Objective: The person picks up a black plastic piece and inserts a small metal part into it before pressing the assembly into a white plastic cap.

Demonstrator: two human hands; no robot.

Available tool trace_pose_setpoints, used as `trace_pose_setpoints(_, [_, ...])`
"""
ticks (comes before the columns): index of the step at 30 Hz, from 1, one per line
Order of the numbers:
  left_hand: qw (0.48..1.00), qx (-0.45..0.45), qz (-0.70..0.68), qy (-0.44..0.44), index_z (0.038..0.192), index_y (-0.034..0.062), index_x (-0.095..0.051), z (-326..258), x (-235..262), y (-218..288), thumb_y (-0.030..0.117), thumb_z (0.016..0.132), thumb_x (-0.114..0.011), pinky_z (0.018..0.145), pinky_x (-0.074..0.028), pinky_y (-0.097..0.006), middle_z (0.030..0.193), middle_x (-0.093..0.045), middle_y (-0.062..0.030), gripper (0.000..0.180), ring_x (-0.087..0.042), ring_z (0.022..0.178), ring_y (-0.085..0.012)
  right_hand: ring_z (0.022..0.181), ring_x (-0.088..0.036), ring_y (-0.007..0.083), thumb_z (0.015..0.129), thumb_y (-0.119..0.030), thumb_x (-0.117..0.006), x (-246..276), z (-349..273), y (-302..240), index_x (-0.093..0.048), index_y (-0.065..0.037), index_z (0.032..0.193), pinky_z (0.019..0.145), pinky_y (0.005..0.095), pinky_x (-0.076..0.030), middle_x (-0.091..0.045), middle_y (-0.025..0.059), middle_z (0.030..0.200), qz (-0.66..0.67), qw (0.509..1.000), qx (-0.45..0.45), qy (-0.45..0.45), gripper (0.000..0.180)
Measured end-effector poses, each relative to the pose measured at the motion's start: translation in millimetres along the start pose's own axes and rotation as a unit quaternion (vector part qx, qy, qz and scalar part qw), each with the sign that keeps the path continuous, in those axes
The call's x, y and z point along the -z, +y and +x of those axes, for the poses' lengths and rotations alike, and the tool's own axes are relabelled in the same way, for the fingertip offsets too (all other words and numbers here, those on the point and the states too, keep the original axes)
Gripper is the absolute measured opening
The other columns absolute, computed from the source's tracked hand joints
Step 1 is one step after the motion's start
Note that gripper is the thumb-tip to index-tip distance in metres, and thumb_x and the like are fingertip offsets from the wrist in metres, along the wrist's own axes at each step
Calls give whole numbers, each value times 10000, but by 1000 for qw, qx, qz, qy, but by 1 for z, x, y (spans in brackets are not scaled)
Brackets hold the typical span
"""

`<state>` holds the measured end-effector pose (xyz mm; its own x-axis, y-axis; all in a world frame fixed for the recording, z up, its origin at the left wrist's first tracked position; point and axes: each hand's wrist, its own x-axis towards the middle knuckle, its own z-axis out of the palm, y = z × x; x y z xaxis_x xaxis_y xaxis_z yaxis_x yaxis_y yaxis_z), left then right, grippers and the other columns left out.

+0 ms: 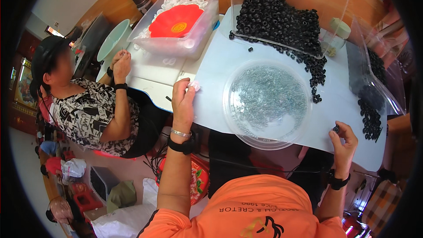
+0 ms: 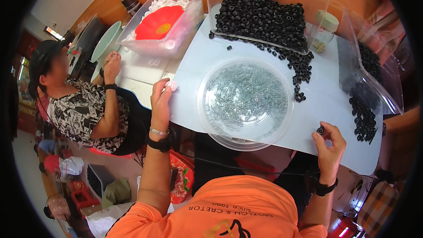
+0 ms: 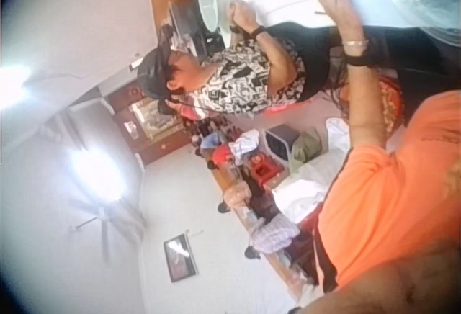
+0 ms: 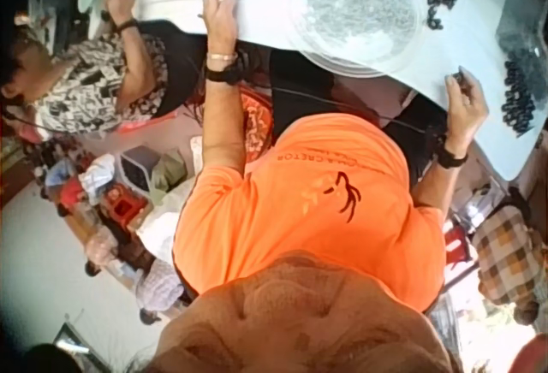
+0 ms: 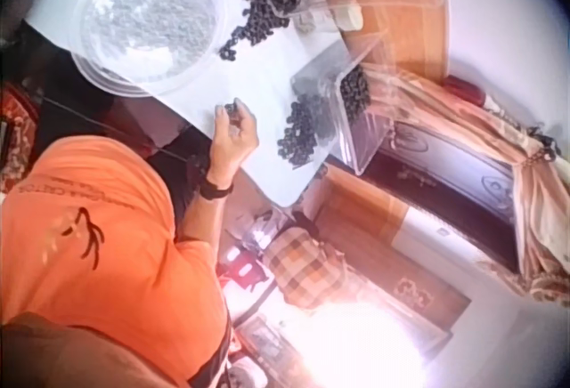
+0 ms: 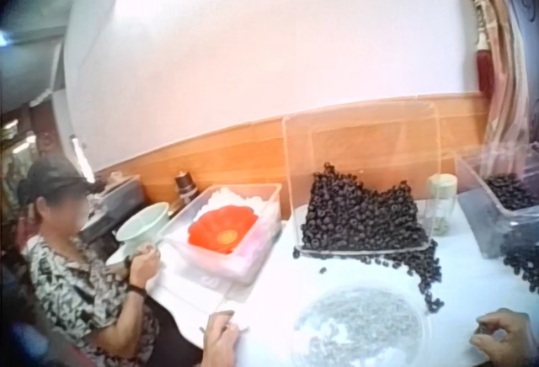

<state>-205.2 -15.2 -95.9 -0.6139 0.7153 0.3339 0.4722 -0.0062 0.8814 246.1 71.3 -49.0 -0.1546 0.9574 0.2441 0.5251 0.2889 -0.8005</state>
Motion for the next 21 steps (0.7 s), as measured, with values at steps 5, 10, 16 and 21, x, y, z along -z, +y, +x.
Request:
trace_pose_setpoints(5, [998, 52, -32, -5, 1099, -45, -576, 1, 0, 0, 175, 937, -514, 874, -419, -306, 1078, -560, -119, 280, -528, 960, -211, 750, -517, 105, 780, -54, -709, -8, -2, 10, -666, 1, 1046, 707, 254, -442, -576, 17, 817, 12, 1000, -6, 10, 275])
trace_pose_setpoints(10, [997, 56, -56, -10, 1088, -45, -582, 1, 1, 0, 151, 937, -491, 875, -419, -299, 1053, -568, -106, 264, -531, 948, -193, 747, -492, 91, 794, -46, -702, -13, -2, 12, -658, -4, 1073, 704, 240, -423, -554, -2, 823, 10, 1000, -8, 13, 286])
trace_pose_setpoints(16, [989, 77, -123, -6, 1063, -49, -588, -2, -1, 2, 123, 928, -475, 869, -424, -287, 1018, -585, -89, 246, -536, 919, -165, 725, -488, 108, 779, -33, -711, -17, -2, 8, -658, -9, 1059, 681, 252, -429, -533, 17, 793, -30, 999, 28, 23, 286])
trace_pose_setpoints(21, [987, 85, -138, 4, 1076, -35, -610, -3, -2, 1, 122, 928, -446, 831, -433, -254, 940, -637, -39, 271, -556, 882, -116, 709, -483, 118, 775, -28, -710, -19, -3, 7, -653, -8, 1057, 660, 262, -420, -511, 25, 771, -49, 998, 38, 23, 288])
